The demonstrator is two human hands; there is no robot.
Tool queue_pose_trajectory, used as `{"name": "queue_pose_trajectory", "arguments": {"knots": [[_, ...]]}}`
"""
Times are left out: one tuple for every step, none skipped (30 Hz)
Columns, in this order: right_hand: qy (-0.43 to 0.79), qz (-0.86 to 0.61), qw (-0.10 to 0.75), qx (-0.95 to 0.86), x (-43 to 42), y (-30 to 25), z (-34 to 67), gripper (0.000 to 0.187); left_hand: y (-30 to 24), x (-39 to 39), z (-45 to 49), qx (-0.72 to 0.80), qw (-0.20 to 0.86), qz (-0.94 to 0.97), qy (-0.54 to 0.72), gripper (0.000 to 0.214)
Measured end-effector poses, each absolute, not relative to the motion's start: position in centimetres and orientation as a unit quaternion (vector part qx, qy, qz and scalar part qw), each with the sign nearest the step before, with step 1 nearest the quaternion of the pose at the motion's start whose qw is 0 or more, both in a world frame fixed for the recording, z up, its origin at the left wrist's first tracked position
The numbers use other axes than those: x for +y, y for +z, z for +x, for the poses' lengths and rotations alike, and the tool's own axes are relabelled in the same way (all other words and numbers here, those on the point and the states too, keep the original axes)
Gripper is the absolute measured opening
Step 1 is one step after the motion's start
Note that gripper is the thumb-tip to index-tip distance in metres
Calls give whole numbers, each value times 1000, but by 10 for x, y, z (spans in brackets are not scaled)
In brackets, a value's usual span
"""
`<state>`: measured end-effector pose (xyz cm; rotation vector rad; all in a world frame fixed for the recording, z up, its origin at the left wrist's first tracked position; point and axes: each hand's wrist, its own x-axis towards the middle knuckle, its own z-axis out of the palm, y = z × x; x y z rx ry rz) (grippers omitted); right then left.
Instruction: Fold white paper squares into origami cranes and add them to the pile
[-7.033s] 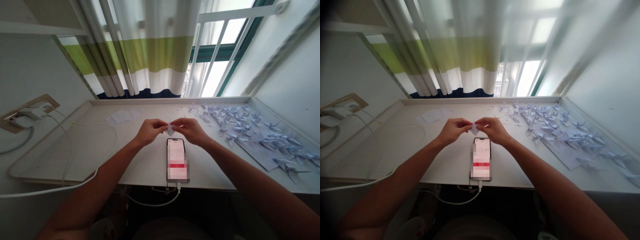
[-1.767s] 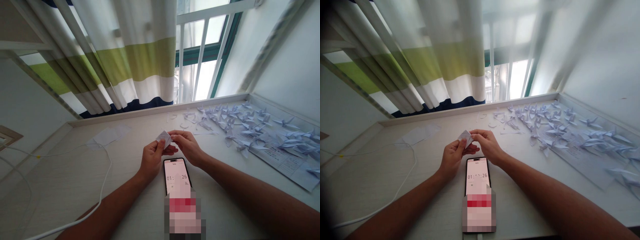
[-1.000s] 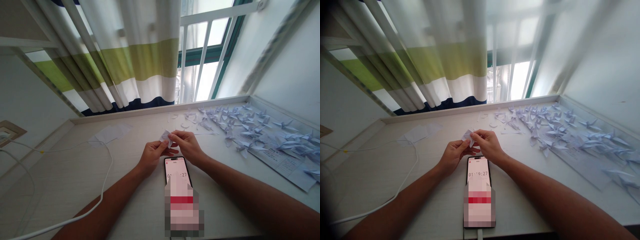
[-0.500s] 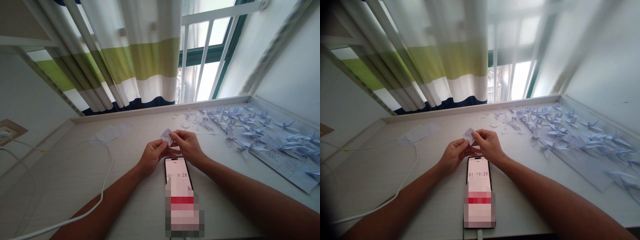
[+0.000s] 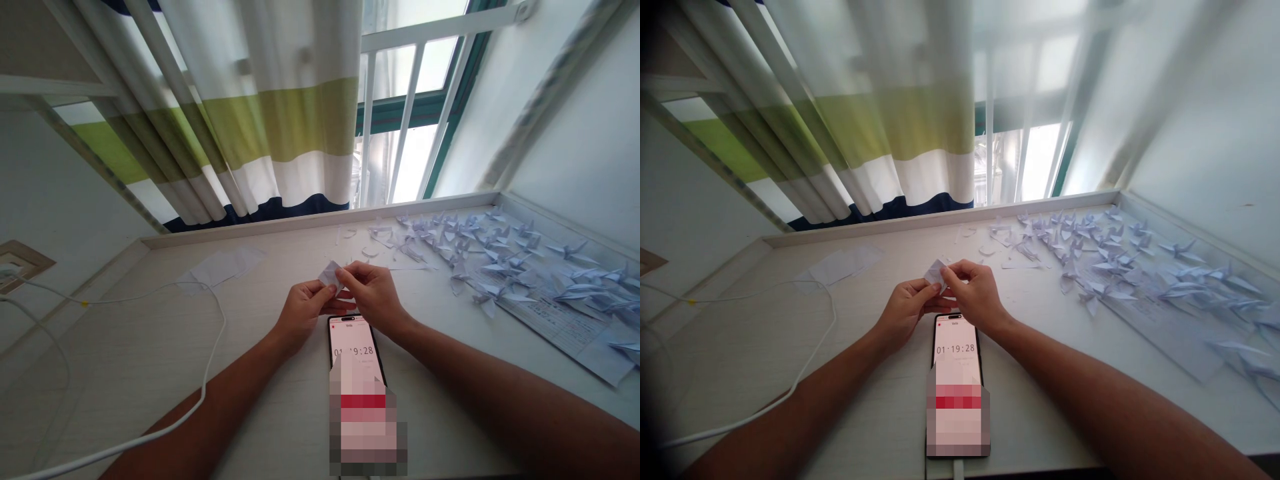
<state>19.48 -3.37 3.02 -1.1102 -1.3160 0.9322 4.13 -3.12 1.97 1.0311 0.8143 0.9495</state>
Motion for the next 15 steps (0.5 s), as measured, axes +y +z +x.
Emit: {"name": "queue_pose_trajectory", "arguments": {"knots": [[392, -472, 555, -561, -34, 30, 195, 24, 20, -32, 42, 372, 681, 463, 428, 36], [393, -471, 552, -565, -33, 30, 195, 23, 20, -32, 42, 379, 674, 465, 431, 37], [400, -466, 547, -569, -33, 30, 196, 21, 19, -32, 43, 385, 669, 467, 432, 38], [412, -458, 539, -575, -32, 30, 197, 20, 19, -32, 42, 388, 665, 470, 432, 39], [428, -448, 528, -581, -31, 29, 197, 20, 19, -32, 42, 389, 662, 474, 431, 39], [446, -438, 517, -584, -29, 29, 198, 20, 19, -31, 41, 388, 661, 478, 430, 38], [464, -430, 507, -585, -28, 29, 199, 23, 18, -31, 40, 386, 660, 482, 428, 38], [481, -422, 501, -583, -28, 28, 199, 25, 18, -31, 39, 383, 659, 487, 426, 37], [495, -415, 499, -577, -27, 28, 200, 27, 18, -30, 39, 380, 660, 491, 423, 37], [507, -408, 503, -568, -27, 28, 200, 28, 18, -31, 38, 378, 660, 494, 421, 37], [518, -398, 508, -561, -26, 29, 201, 28, 19, -31, 38, 375, 660, 498, 419, 37], [526, -387, 514, -556, -27, 30, 201, 28, 19, -31, 38, 370, 661, 504, 415, 37], [534, -377, 518, -553, -27, 30, 201, 28, 19, -32, 39, 365, 661, 510, 411, 36], [541, -367, 519, -551, -27, 31, 201, 28, 19, -32, 39, 360, 661, 516, 409, 37], [547, -360, 518, -550, -27, 32, 202, 29, 19, -32, 40, 356, 659, 521, 410, 38]]}}
